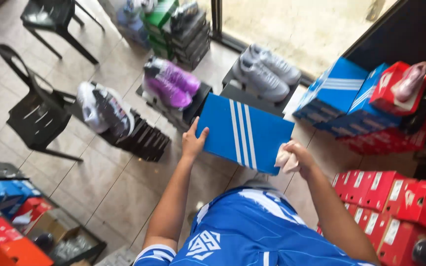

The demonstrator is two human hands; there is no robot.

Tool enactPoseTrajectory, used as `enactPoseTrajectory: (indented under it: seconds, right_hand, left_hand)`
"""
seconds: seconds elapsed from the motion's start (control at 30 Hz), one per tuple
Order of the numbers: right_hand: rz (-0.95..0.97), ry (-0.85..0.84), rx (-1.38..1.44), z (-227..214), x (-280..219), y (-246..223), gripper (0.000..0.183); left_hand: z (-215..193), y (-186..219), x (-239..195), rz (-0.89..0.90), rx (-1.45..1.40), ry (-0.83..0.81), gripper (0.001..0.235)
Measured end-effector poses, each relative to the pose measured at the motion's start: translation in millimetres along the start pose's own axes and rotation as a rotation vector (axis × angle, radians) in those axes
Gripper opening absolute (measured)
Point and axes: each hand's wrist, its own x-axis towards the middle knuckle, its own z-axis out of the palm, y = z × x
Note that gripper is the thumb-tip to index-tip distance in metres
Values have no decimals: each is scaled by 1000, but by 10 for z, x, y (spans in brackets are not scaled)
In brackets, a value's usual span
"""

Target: Wiping shoe boxes and shoes with a cloth to clean them before organizing

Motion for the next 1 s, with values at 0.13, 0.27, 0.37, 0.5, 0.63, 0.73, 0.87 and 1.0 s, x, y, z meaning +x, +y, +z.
enactPoseTrajectory:
  seconds: [0.13, 0.27, 0.37, 0.5, 0.63, 0.73, 0.87, 1.0]
  right_hand:
    - [10, 10, -12, -371, 563, -49, 8]
    - [122, 0, -50, -453, 810, -253, 11]
    - [294, 20, -32, -612, 1145, -231, 19]
    - [99, 244, -179, -871, 1631, 27, 71]
    - [-22, 353, -578, -506, 1812, 123, 64]
    - [-687, 446, -1357, 205, 2005, 550, 58]
    - [-1015, 36, -1347, 1204, 1907, 593, 74]
    - [-983, -242, -1262, 1117, 1826, 482, 69]
  left_hand:
    - [665, -70, 662, -42, 11, -67, 70]
    - [1013, -109, 958, -147, 43, -162, 68]
    - [997, -102, 1063, -192, 42, -215, 67]
    - [927, -175, 1243, -222, 41, -345, 70]
    - [1042, -67, 1428, -228, 107, -378, 65]
    - [1036, 128, 1374, -117, 134, -366, 61]
    - [1022, 170, 1369, -55, 189, -374, 67]
    - [960, 176, 1351, -72, 201, -407, 68]
